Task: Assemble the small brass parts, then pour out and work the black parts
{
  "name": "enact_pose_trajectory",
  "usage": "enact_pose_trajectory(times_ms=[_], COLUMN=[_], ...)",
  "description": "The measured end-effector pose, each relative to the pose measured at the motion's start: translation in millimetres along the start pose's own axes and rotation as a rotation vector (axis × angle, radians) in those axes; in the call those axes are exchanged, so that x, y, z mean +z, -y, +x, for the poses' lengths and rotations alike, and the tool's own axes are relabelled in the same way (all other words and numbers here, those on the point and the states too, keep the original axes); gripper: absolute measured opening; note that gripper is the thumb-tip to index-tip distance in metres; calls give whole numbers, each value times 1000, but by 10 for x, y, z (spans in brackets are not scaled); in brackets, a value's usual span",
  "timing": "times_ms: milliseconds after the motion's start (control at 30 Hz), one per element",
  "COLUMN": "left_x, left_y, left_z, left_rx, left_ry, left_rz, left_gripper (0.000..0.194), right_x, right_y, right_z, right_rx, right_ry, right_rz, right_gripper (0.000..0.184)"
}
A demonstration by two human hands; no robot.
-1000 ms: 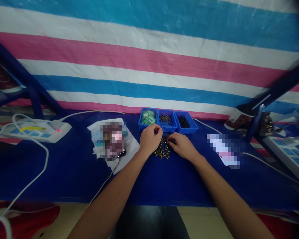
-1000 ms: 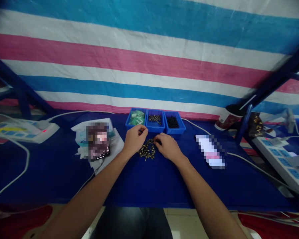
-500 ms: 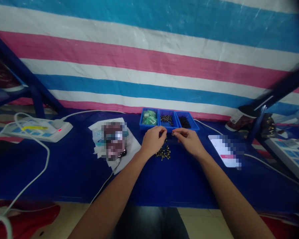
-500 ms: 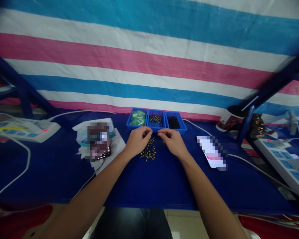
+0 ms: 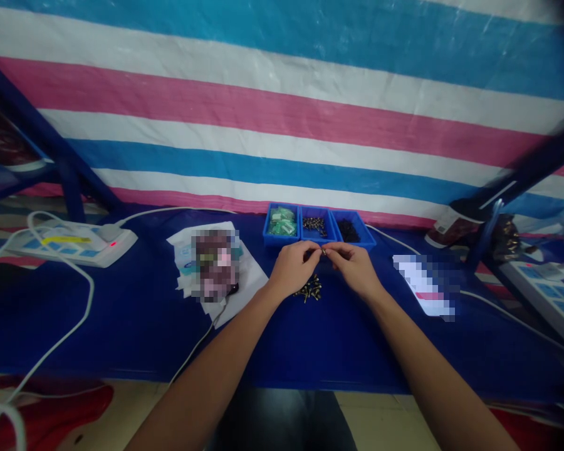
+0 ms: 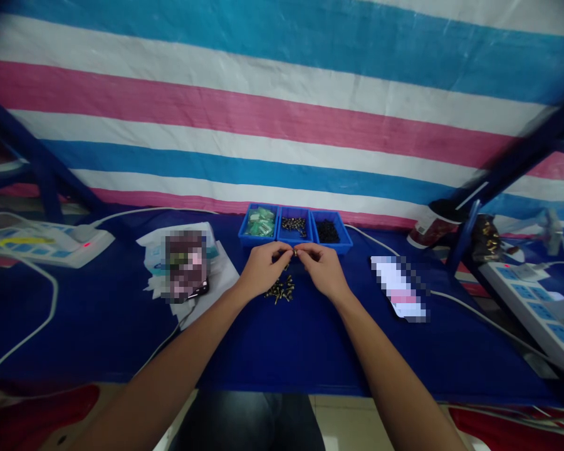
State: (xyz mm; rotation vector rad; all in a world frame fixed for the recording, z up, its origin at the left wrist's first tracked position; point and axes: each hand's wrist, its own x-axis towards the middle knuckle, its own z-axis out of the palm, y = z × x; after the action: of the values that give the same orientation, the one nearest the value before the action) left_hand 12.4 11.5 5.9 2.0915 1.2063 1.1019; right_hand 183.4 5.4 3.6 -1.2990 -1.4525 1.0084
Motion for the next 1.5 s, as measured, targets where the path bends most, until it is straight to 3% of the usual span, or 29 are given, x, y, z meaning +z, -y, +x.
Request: enact_pose_trajectory(times_ms=[733,933,1167,1367,1500], left_x=[8,-6,-13,-10,-43], left_y=[-69,-51,-33,-51,-37], left_z=[9,9,6,1,16], left_rx=[-113,-154,-165,-154,-196], left_ry=[-78,-136,-127,-143,-232], left_rz=[-154,-79,-78,-57,-29], left_gripper=[6,4,7,16,22], right_x=[83,108,102,72,64], right_y=[74,157,165,160,118], right_z=[-107,-156,-155,-139,-120], right_rx=[-223,-346,-460,-375,-216], right_ry=[-30,-26,-52,-65,75], right_rz=[-125,-350,-457,-517,-518], right_gripper=[22,20,18,20,38])
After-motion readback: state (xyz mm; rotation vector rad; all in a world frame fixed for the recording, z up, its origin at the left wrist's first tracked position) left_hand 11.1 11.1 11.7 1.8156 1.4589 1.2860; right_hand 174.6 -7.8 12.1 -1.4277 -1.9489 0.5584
